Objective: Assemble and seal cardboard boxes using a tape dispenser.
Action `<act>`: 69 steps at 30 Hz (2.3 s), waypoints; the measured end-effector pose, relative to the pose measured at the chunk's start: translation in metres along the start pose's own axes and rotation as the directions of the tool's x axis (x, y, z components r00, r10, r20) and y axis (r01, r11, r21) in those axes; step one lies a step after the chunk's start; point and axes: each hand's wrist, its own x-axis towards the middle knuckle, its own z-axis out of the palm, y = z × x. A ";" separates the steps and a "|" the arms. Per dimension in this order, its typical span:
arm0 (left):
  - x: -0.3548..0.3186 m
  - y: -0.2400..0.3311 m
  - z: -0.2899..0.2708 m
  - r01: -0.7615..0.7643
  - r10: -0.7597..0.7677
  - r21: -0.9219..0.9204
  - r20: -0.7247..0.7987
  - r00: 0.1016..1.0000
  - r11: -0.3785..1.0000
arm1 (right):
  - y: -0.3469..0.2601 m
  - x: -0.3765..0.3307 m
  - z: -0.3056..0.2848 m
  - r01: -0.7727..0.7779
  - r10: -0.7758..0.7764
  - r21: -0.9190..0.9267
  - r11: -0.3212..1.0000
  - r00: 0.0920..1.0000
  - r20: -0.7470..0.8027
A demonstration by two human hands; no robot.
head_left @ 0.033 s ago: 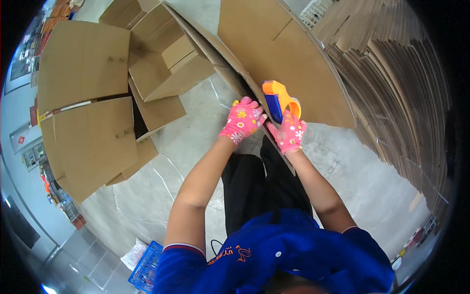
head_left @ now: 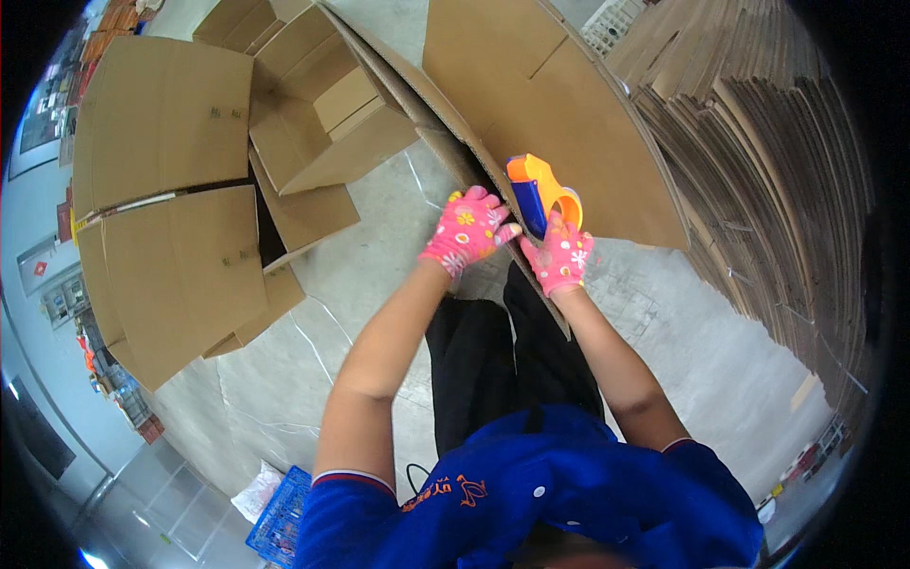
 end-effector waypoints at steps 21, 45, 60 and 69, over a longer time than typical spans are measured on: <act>-0.198 0.032 -0.022 -0.433 0.432 0.133 0.036 0.901 0.892 | 0.067 -0.122 -0.077 -0.586 0.548 -0.068 0.808 0.788 -0.280; -0.310 0.179 0.131 -0.075 0.141 -0.335 0.178 0.974 0.939 | 0.179 -0.200 -0.045 -0.486 0.510 -0.366 0.794 0.859 -0.035; -0.385 0.049 0.159 0.427 -0.836 -0.896 0.141 0.530 0.120 | 0.105 -0.188 -0.039 -0.392 0.431 -0.354 0.849 0.902 0.035; -0.458 0.056 0.134 0.728 -0.930 -0.674 0.172 0.324 0.129 | -0.033 -0.081 0.007 -0.203 0.219 -0.110 0.973 0.963 0.160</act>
